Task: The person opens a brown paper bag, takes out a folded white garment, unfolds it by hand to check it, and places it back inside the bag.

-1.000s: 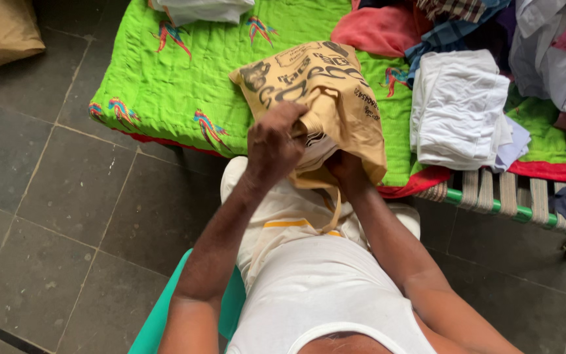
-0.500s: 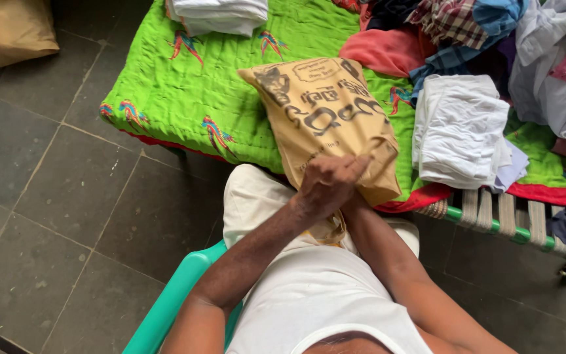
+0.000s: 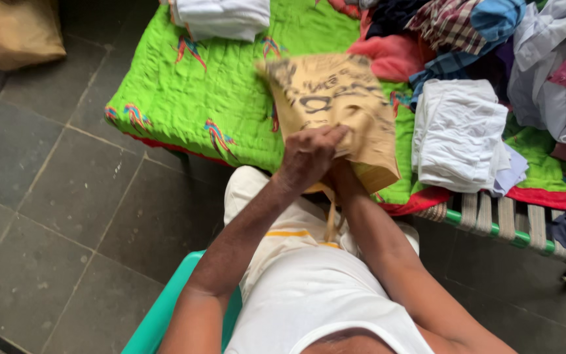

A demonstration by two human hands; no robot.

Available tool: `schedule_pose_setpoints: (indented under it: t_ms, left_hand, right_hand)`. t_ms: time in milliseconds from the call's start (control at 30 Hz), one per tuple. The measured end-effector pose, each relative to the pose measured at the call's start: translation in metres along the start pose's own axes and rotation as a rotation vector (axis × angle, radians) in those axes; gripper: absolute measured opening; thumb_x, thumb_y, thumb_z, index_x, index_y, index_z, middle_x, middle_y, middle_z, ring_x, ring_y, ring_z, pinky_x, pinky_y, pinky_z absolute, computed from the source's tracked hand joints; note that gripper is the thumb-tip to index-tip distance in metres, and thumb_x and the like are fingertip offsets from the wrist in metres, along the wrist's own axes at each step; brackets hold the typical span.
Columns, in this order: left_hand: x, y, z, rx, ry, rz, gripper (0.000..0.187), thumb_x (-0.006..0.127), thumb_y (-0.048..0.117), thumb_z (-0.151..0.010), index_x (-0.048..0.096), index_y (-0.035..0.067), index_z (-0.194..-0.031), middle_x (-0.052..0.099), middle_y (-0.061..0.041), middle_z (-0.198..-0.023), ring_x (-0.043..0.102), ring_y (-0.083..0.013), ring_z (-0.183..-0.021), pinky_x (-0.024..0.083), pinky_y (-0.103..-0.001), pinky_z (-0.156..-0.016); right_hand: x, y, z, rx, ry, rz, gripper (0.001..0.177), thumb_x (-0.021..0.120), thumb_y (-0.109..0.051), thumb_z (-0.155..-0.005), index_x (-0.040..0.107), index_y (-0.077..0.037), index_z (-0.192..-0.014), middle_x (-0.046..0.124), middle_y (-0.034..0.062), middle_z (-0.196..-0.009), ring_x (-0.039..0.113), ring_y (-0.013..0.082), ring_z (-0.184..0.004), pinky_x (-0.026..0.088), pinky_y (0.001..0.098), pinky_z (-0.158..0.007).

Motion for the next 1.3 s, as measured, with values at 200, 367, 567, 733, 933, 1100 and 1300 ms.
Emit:
schedule_pose_setpoints:
  t_ms: [200, 367, 567, 733, 933, 1100, 1300]
  left_hand:
    - [-0.004, -0.025, 0.018, -0.196, -0.045, -0.192, 0.018, 0.073, 0.008, -0.098, 0.068, 0.013, -0.114, 0.066, -0.004, -0.084, 0.068, -0.0224, -0.072, 0.052, -0.039, -0.060]
    - [-0.028, -0.018, 0.008, -0.189, 0.044, -0.235, 0.039, 0.071, -0.002, -0.083, 0.073, 0.004, -0.122, 0.063, -0.011, -0.073, 0.064, -0.0287, -0.061, 0.050, -0.042, -0.052]
    - [-0.038, 0.004, -0.006, -0.127, 0.075, 0.012, 0.023, 0.071, 0.004, -0.092, 0.071, 0.008, -0.115, 0.066, -0.010, -0.083, 0.067, -0.0291, -0.074, 0.054, -0.041, -0.066]
    - [-0.052, -0.009, -0.026, -0.160, 0.043, 0.020, 0.021, 0.074, 0.004, -0.090, 0.075, 0.007, -0.111, 0.064, -0.011, -0.075, 0.066, -0.0302, -0.069, 0.052, -0.043, -0.061]
    - [-0.035, -0.037, -0.037, -0.137, 0.095, 0.032, 0.022, 0.072, 0.001, -0.089, 0.073, 0.008, -0.111, 0.069, -0.010, -0.082, 0.070, -0.0297, -0.075, 0.056, -0.040, -0.066]
    - [-0.012, -0.054, -0.016, -0.245, 0.171, 0.035, 0.028, 0.069, -0.002, -0.084, 0.071, 0.006, -0.110, 0.073, -0.013, -0.095, 0.073, -0.0319, -0.084, 0.059, -0.039, -0.071]
    - [-0.004, -0.045, -0.029, -0.237, 0.093, -0.085, 0.022, 0.076, 0.002, -0.082, 0.075, 0.008, -0.104, 0.066, -0.009, -0.081, 0.068, -0.0301, -0.076, 0.054, -0.042, -0.066]
  right_hand:
    - [0.007, -0.006, 0.005, -0.047, -0.014, -0.018, 0.039, 0.052, -0.031, -0.104, 0.057, -0.008, -0.135, 0.064, 0.0121, -0.131, 0.063, 0.0294, -0.119, 0.052, 0.0452, -0.103]
    - [0.025, -0.015, -0.014, -0.083, -0.051, -0.013, 0.040, 0.050, -0.033, -0.104, 0.057, -0.008, -0.135, 0.064, 0.0120, -0.131, 0.062, 0.0294, -0.119, 0.052, 0.0457, -0.103]
    - [0.024, -0.017, -0.018, -0.114, -0.019, 0.000, 0.042, 0.048, -0.035, -0.103, 0.056, -0.009, -0.135, 0.063, 0.0118, -0.131, 0.062, 0.0295, -0.118, 0.052, 0.0462, -0.102]
    - [0.039, -0.028, -0.039, -0.141, -0.050, 0.017, 0.043, 0.047, -0.037, -0.103, 0.056, -0.009, -0.135, 0.063, 0.0117, -0.131, 0.062, 0.0296, -0.118, 0.052, 0.0466, -0.101]
    - [0.071, -0.032, -0.066, -0.163, -0.100, 0.022, 0.045, 0.045, -0.039, -0.103, 0.056, -0.010, -0.135, 0.063, 0.0115, -0.131, 0.062, 0.0297, -0.117, 0.052, 0.0471, -0.100]
    - [0.018, -0.022, -0.036, -0.139, 0.022, 0.037, 0.046, 0.044, -0.041, -0.102, 0.055, -0.010, -0.135, 0.062, 0.0114, -0.131, 0.062, 0.0298, -0.117, 0.052, 0.0476, -0.100]
    - [-0.050, -0.049, -0.009, -0.066, 0.192, 0.177, 0.048, 0.042, -0.043, -0.102, 0.055, -0.011, -0.135, 0.062, 0.0112, -0.131, 0.062, 0.0299, -0.116, 0.052, 0.0481, -0.099]
Point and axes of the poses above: each hand's wrist, its own z-axis away from the middle knuckle, its own x-axis out of the palm, y = z × x, the point moved 5 cm from there along -z, towards the middle knuckle
